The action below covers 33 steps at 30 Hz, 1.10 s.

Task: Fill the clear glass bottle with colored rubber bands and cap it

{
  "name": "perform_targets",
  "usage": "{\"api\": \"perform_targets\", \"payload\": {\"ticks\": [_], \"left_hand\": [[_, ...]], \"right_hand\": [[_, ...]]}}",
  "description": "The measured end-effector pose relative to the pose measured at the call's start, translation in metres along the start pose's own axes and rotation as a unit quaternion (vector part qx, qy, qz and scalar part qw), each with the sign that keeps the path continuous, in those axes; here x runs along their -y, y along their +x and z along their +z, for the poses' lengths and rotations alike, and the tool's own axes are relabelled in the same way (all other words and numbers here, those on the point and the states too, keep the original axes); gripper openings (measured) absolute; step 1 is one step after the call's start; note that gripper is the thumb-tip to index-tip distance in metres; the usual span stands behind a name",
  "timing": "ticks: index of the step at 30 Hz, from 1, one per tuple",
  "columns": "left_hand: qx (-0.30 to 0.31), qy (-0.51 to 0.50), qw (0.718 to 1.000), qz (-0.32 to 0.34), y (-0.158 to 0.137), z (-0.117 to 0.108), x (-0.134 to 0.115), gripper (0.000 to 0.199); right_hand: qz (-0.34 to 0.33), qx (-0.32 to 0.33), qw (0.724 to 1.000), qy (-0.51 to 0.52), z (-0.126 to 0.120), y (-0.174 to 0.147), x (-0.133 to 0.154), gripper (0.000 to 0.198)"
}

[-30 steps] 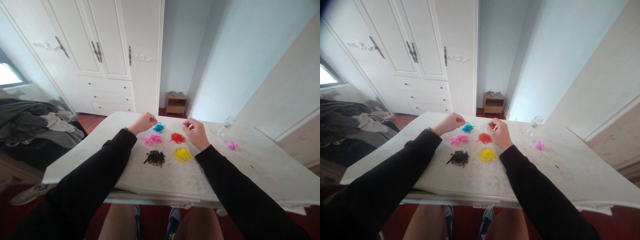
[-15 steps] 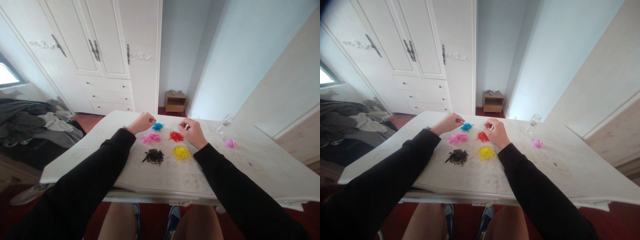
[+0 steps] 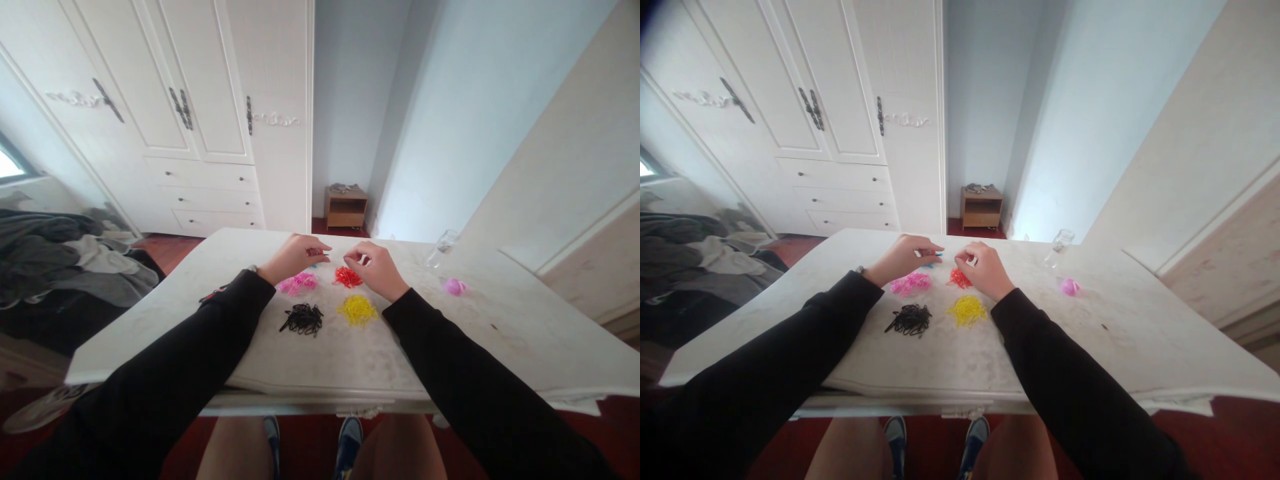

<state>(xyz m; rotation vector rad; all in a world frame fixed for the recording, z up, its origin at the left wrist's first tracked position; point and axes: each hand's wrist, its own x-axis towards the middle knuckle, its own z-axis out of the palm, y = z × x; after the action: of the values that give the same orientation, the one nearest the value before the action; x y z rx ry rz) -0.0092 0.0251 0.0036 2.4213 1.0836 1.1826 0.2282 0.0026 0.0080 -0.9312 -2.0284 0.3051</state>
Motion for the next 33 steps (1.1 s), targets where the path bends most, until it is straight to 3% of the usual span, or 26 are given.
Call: {"api": "perform_targets", "payload": {"ticks": [4,11,16,21,33], "left_hand": [[0.010,-0.005,0.999,0.039,-0.002,0.007,-0.013,0.021],[0.037,0.009,0.998,0.041,-0.004,0.009,-0.022,0.014],[0.030,-0.009,0.999,0.039,-0.003,0.008,-0.021,0.023],[-0.002,0.000,0.999,0.046,-0.004,0.008,-0.019,0.013],[0.003,0.005,0.999,0.039,-0.003,0.008,-0.020,0.016]], "right_hand": [[-0.014,0.029,0.999,0.021,0.000,-0.001,0.003,0.014],[-0.034,0.061,0.997,0.029,0.001,-0.001,0.004,0.020],[-0.033,0.027,0.999,0.016,-0.002,0.000,0.007,0.018],[-0.008,-0.008,1.000,-0.002,-0.003,0.001,0.005,0.015],[-0.004,0.002,1.000,0.001,-0.003,0.001,0.004,0.014]]}}
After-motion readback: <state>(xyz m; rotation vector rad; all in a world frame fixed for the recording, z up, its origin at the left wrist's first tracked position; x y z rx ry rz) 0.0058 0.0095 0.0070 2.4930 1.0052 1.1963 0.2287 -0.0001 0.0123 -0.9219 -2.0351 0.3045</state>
